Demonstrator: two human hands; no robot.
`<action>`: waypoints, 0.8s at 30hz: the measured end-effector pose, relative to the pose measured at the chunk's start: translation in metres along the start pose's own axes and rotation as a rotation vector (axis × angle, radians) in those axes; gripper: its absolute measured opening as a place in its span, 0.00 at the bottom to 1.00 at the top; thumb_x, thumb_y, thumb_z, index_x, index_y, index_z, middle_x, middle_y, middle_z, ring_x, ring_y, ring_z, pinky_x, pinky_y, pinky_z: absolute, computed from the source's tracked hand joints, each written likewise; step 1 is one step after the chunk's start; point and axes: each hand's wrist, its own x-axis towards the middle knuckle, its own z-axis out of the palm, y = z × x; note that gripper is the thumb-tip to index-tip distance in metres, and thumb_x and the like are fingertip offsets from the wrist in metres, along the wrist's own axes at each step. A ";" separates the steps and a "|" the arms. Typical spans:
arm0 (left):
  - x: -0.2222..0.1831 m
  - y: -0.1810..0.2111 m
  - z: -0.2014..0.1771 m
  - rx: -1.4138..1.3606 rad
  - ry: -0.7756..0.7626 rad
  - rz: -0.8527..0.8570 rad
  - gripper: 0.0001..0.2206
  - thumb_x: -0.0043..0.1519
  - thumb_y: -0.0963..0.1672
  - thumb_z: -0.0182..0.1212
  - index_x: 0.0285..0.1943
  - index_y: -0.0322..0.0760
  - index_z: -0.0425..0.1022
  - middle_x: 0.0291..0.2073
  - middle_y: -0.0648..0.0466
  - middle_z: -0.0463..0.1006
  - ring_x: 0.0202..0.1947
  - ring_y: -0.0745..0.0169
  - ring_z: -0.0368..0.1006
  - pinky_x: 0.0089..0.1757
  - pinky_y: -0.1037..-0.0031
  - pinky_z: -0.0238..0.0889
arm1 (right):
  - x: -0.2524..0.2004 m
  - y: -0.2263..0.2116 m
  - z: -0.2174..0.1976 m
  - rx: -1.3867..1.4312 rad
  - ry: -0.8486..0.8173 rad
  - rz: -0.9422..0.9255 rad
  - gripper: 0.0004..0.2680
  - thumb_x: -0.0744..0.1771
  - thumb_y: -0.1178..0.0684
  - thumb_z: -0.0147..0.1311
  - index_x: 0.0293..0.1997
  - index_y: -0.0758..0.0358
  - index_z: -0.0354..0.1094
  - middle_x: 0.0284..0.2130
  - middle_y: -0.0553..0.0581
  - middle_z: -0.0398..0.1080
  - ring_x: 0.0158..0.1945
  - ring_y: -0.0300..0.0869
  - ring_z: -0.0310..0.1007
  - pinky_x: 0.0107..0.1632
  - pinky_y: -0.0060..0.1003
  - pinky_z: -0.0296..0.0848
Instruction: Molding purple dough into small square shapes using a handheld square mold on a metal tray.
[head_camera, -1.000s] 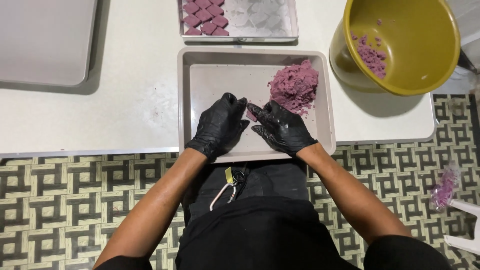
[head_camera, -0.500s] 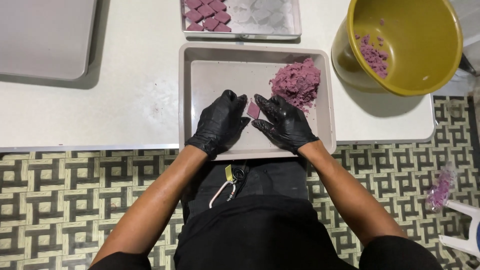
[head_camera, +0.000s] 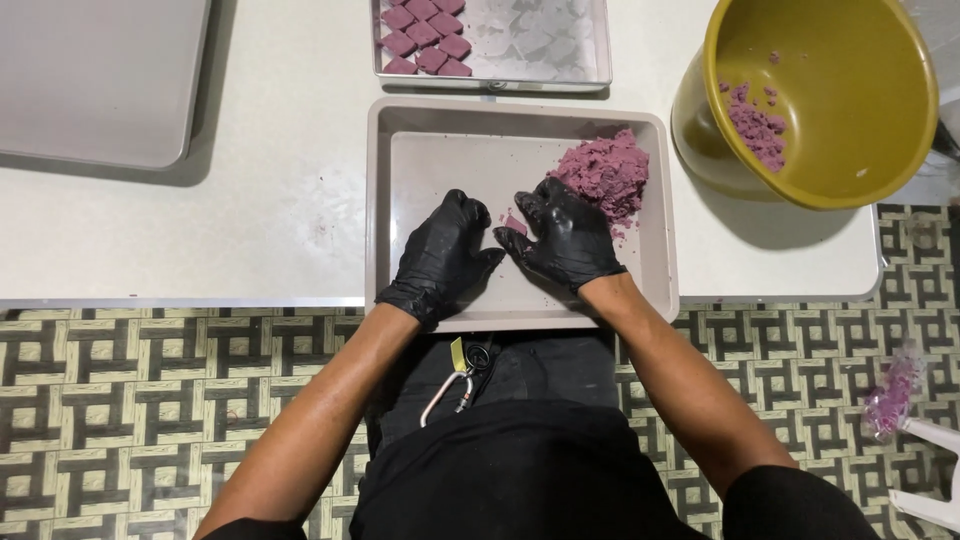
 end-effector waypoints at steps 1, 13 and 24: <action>0.006 -0.004 0.002 0.001 0.003 0.002 0.20 0.54 0.50 0.71 0.54 0.51 0.70 0.47 0.53 0.72 0.55 0.42 0.74 0.54 0.52 0.70 | 0.003 0.000 0.007 -0.001 0.003 -0.001 0.15 0.63 0.38 0.64 0.48 0.52 0.78 0.40 0.55 0.73 0.44 0.52 0.78 0.45 0.46 0.79; -0.001 -0.009 0.000 -0.031 0.306 0.086 0.17 0.53 0.40 0.54 0.52 0.49 0.70 0.45 0.53 0.72 0.48 0.38 0.76 0.46 0.51 0.75 | 0.003 0.004 0.081 -0.111 0.173 -0.126 0.05 0.61 0.46 0.62 0.30 0.52 0.74 0.38 0.55 0.73 0.47 0.51 0.75 0.45 0.43 0.78; -0.006 -0.009 0.000 -0.014 0.330 0.122 0.16 0.56 0.40 0.54 0.53 0.53 0.73 0.44 0.58 0.74 0.50 0.48 0.77 0.48 0.55 0.75 | 0.004 0.006 -0.008 0.697 -0.054 0.029 0.02 0.68 0.57 0.58 0.37 0.62 0.75 0.35 0.61 0.75 0.46 0.57 0.76 0.51 0.46 0.73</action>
